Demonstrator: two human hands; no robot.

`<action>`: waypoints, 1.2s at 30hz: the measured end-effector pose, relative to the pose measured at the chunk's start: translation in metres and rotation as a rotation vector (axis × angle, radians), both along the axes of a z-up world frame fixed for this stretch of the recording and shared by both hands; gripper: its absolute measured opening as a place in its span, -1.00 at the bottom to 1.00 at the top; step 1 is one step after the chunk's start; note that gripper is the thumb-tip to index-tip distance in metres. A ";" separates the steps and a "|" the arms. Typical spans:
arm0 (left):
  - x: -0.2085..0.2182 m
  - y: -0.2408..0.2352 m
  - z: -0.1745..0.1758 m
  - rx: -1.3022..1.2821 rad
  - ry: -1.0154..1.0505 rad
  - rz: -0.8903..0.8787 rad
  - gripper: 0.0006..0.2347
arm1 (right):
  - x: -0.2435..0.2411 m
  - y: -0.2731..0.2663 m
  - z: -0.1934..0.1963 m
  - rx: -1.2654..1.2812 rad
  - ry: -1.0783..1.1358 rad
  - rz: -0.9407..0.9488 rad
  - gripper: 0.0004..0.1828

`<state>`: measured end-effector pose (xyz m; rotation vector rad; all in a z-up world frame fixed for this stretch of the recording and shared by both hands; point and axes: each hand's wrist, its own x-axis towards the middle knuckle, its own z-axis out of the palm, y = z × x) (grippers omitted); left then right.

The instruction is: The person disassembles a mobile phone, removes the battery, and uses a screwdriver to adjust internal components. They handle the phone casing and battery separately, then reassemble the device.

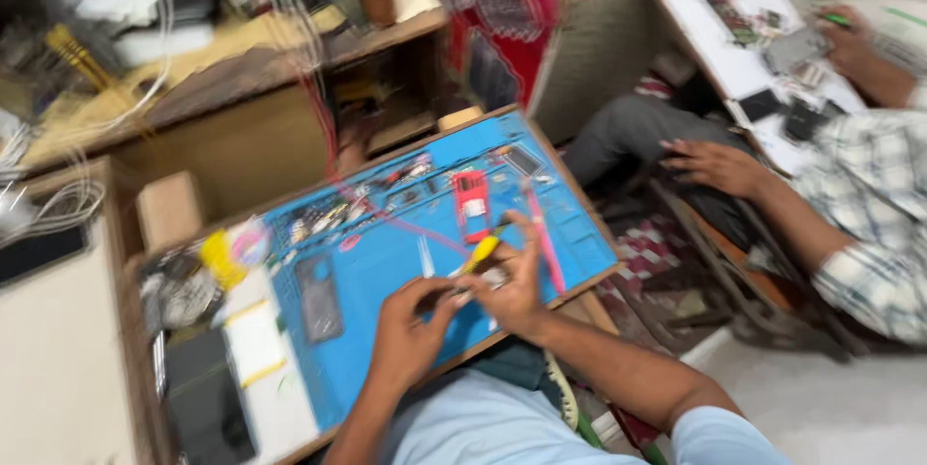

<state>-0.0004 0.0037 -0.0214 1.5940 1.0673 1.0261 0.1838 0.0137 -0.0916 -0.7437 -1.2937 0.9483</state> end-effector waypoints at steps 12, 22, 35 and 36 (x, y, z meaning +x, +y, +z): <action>0.003 0.006 -0.050 -0.246 -0.124 -0.016 -0.80 | 0.013 -0.002 0.022 0.114 -0.141 0.035 -0.08; 0.013 0.002 -0.032 -0.075 -0.054 0.126 -0.74 | 0.017 0.003 0.017 0.133 -0.121 -0.001 -0.09; 0.011 -0.010 -0.007 0.154 0.149 0.221 -0.88 | 0.011 0.001 0.014 0.163 -0.184 -0.035 -0.11; 0.011 -0.011 -0.005 0.164 0.189 0.229 -0.88 | 0.011 0.000 0.014 0.144 -0.175 -0.029 -0.10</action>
